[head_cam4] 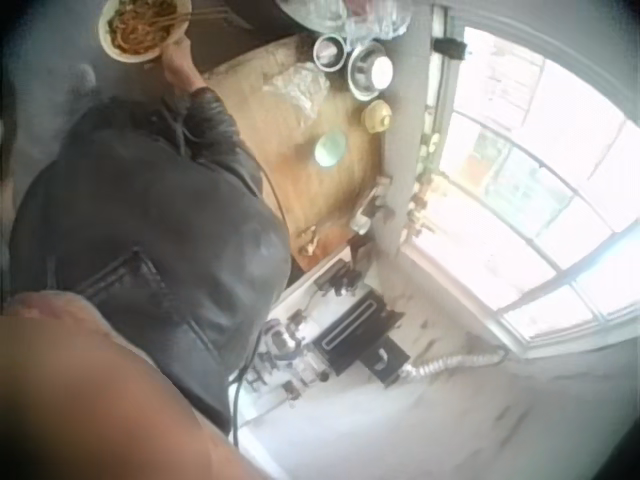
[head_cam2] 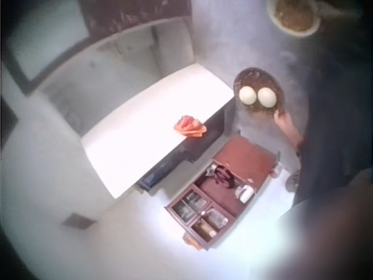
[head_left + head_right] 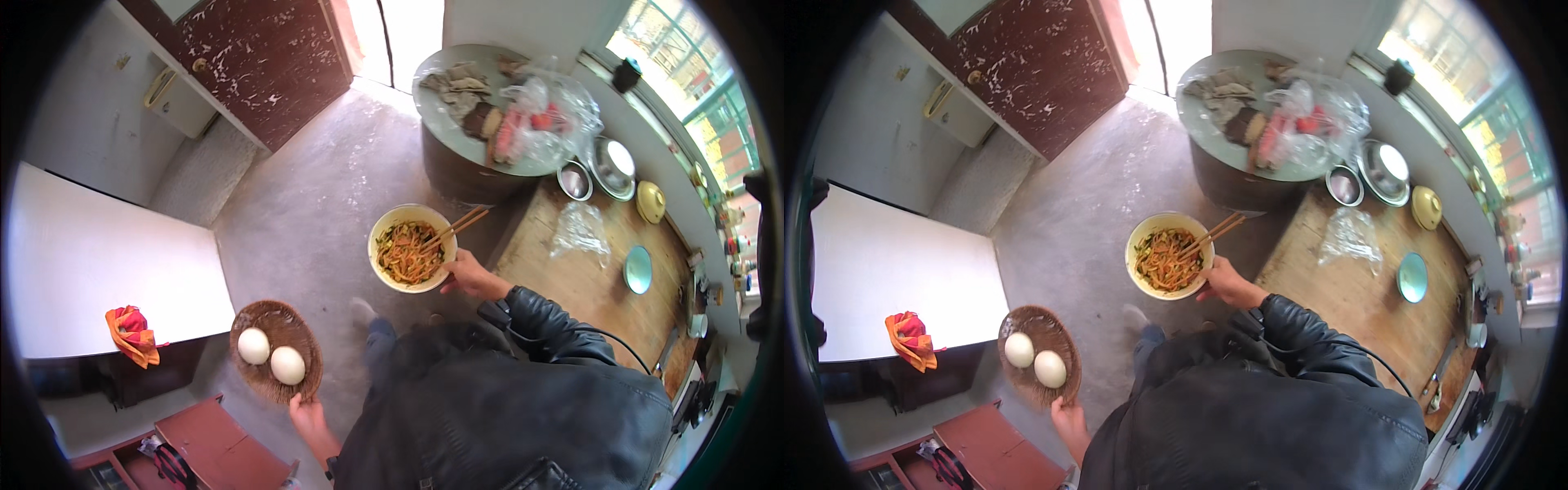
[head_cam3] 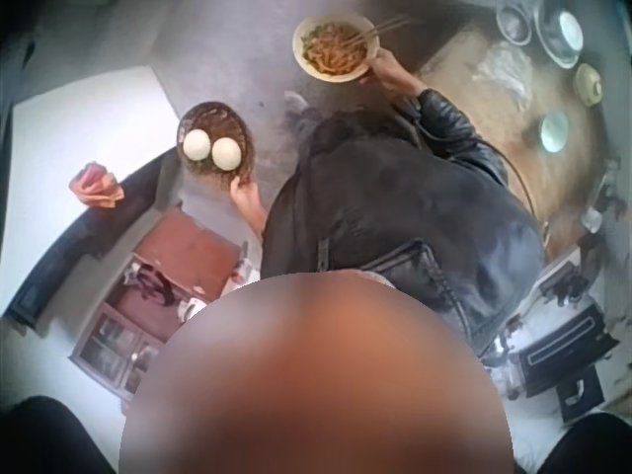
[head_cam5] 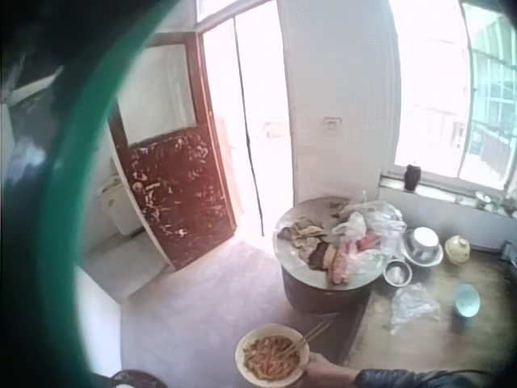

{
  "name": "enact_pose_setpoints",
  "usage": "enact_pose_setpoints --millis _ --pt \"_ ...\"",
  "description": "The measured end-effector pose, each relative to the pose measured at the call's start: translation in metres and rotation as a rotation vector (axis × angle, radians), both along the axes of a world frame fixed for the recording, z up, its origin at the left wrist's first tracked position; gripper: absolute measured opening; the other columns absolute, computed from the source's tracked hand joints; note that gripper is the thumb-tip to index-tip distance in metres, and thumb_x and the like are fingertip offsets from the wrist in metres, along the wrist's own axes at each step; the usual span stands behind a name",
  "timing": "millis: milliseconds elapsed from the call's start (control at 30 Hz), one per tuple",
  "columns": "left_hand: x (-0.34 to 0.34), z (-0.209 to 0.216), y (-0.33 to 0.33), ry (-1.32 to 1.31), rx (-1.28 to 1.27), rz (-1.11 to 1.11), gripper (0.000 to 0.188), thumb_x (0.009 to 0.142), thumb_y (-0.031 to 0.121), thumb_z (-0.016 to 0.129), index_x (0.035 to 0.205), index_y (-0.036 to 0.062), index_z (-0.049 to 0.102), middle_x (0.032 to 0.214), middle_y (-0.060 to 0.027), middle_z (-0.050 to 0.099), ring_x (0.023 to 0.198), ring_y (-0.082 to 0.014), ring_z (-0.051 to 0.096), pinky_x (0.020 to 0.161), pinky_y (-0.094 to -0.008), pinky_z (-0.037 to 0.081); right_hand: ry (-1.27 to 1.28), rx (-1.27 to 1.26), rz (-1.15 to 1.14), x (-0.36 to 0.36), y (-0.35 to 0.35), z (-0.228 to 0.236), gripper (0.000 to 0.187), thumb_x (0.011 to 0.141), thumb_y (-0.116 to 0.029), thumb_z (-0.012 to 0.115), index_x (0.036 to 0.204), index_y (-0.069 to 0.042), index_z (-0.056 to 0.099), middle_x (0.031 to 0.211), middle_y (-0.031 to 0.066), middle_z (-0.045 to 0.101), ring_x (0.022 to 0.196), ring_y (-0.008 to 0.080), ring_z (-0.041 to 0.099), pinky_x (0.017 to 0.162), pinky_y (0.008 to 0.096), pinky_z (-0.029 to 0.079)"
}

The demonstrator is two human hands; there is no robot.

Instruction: The person carries a bowl of noodles and a basket of buns from the kitchen to the living room, places them on a table, then retrieves a broom and sweeps the kitchen and outdoor patio floors, gathering debris into a dustpan.

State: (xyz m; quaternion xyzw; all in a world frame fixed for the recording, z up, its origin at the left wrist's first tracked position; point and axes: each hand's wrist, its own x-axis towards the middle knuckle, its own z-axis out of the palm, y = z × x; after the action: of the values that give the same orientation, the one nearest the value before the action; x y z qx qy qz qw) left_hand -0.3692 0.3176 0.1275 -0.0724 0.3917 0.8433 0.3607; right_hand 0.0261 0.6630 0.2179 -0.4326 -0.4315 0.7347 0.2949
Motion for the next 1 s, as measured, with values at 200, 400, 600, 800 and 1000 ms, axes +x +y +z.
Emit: enact_pose_setpoints --millis 200,400,600,800,1000 --pt "-0.144 0.042 0.168 0.033 0.054 -0.145 0.045 0.081 -0.006 0.055 0.126 -0.0102 0.052 0.121 -0.0206 0.062 0.108 -0.0339 0.063 0.095 -0.0492 0.056 -0.014 0.053 -0.091 -0.093 0.108 0.040 0.033 0.096 -0.003 0.047 0.129 0.000 0.051 0.104 0.0113 0.069 0.077 0.0200 0.068 0.057 0.0325 0.060" --pt "-0.252 0.140 0.377 0.132 0.058 -0.416 0.044 0.081 -0.004 0.052 0.124 -0.0080 0.054 0.118 -0.0192 0.064 0.105 -0.0341 0.065 0.090 -0.0515 0.057 -0.003 0.000 -0.307 -0.172 0.189 0.097 0.036 0.094 -0.001 0.046 0.129 -0.002 0.052 0.108 0.0113 0.068 0.076 0.0184 0.068 0.055 0.0301 0.059" --pt "-0.292 0.216 0.578 0.177 0.040 -0.608 0.038 0.083 -0.002 0.053 0.121 -0.0061 0.056 0.114 -0.0179 0.065 0.101 -0.0327 0.066 0.088 -0.0533 0.057 0.003 -0.008 -0.376 -0.214 0.274 0.127 0.040 0.088 0.003 0.045 0.127 0.000 0.053 0.105 0.0116 0.069 0.071 0.0170 0.068 0.054 0.0293 0.060" --pt "-0.294 0.279 0.792 0.204 0.065 -0.754 0.038 0.088 0.001 0.052 0.125 -0.0051 0.054 0.122 -0.0180 0.062 0.106 -0.0341 0.064 0.089 -0.0542 0.057 -0.011 0.031 -0.400 -0.241 0.414 0.153 0.044 0.087 0.004 0.045 0.131 0.000 0.051 0.105 0.0124 0.068 0.071 0.0184 0.068 0.051 0.0299 0.060" --pt "-0.309 0.360 0.974 0.279 0.066 -0.726 0.037 0.092 0.005 0.051 0.127 -0.0056 0.051 0.124 -0.0185 0.061 0.109 -0.0349 0.063 0.090 -0.0552 0.056 0.017 -0.004 -0.407 -0.259 0.582 0.224 0.046 0.091 0.001 0.045 0.136 -0.004 0.049 0.110 0.0096 0.066 0.077 0.0176 0.068 0.052 0.0310 0.062"
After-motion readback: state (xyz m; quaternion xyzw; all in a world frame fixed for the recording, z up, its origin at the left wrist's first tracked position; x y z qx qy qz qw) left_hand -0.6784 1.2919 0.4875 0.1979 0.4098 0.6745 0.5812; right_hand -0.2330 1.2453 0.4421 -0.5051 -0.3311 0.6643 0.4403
